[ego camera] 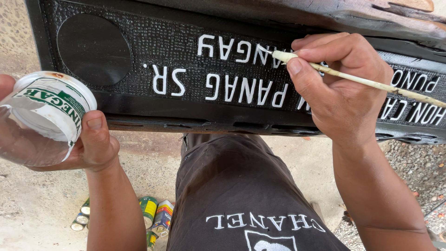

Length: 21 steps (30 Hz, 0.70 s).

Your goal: The person paints white lettering on a carved black wooden signboard using a small brush, repeatedly dipping the brush into a jar of white paint and tracing the raised letters spelling a barangay captain's name, working letter by letter along the sign.

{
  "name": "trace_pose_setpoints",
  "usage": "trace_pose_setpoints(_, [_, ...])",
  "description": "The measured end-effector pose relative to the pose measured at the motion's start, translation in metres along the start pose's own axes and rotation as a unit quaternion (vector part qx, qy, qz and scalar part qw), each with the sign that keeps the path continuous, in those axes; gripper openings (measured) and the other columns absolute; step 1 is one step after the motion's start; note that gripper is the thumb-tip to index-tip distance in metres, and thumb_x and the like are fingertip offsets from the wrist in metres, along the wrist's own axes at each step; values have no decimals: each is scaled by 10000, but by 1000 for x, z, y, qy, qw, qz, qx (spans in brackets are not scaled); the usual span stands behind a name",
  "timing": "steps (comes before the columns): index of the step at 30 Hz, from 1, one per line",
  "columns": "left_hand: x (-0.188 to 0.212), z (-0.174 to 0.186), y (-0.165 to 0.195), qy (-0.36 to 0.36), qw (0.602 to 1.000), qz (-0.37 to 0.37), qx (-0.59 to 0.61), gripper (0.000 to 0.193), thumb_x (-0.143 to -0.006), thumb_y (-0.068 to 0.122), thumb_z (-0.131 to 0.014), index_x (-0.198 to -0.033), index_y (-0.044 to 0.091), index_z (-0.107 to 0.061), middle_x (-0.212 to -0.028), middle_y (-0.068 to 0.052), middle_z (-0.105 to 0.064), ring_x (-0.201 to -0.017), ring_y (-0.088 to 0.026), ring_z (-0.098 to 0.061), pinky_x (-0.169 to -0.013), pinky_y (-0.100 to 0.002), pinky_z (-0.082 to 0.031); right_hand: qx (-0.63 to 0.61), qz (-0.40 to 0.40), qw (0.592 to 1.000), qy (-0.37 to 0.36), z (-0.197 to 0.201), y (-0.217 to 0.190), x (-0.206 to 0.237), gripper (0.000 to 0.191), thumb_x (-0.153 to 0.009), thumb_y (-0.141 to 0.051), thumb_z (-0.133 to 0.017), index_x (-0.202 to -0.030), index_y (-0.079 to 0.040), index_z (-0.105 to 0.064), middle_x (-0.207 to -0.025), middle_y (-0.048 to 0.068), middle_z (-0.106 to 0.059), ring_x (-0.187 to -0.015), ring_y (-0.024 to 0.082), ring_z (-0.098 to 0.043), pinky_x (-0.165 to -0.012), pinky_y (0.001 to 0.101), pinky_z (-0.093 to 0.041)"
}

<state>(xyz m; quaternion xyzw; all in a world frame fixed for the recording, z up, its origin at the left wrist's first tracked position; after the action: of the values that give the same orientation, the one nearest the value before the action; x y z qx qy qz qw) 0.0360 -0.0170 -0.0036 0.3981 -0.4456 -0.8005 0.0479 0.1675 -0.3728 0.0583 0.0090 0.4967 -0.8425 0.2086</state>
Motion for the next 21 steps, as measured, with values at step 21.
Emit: trace_pose_setpoints(21, [5, 2, -6, 8, 999, 26, 20, 778, -894, 250, -849, -1527, 39, -451, -1403, -78, -551, -1091, -232, -656, -909, -318, -609, 2, 3, 1000, -1, 0, 3, 3, 119, -1058, 30, -733, -1047, 36, -615, -1023, 143, -710, -1046, 205, -735, -980, 302, -617])
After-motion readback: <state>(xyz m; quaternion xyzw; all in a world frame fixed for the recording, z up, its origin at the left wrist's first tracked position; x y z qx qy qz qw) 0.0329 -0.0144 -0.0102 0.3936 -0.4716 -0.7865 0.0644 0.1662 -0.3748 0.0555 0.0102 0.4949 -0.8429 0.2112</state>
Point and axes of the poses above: each hand's wrist, its own x-axis away from the middle knuckle, its own z-axis out of the back of the hand, y = z × x, the point moved 9 cm from there along -x, towards the middle knuckle
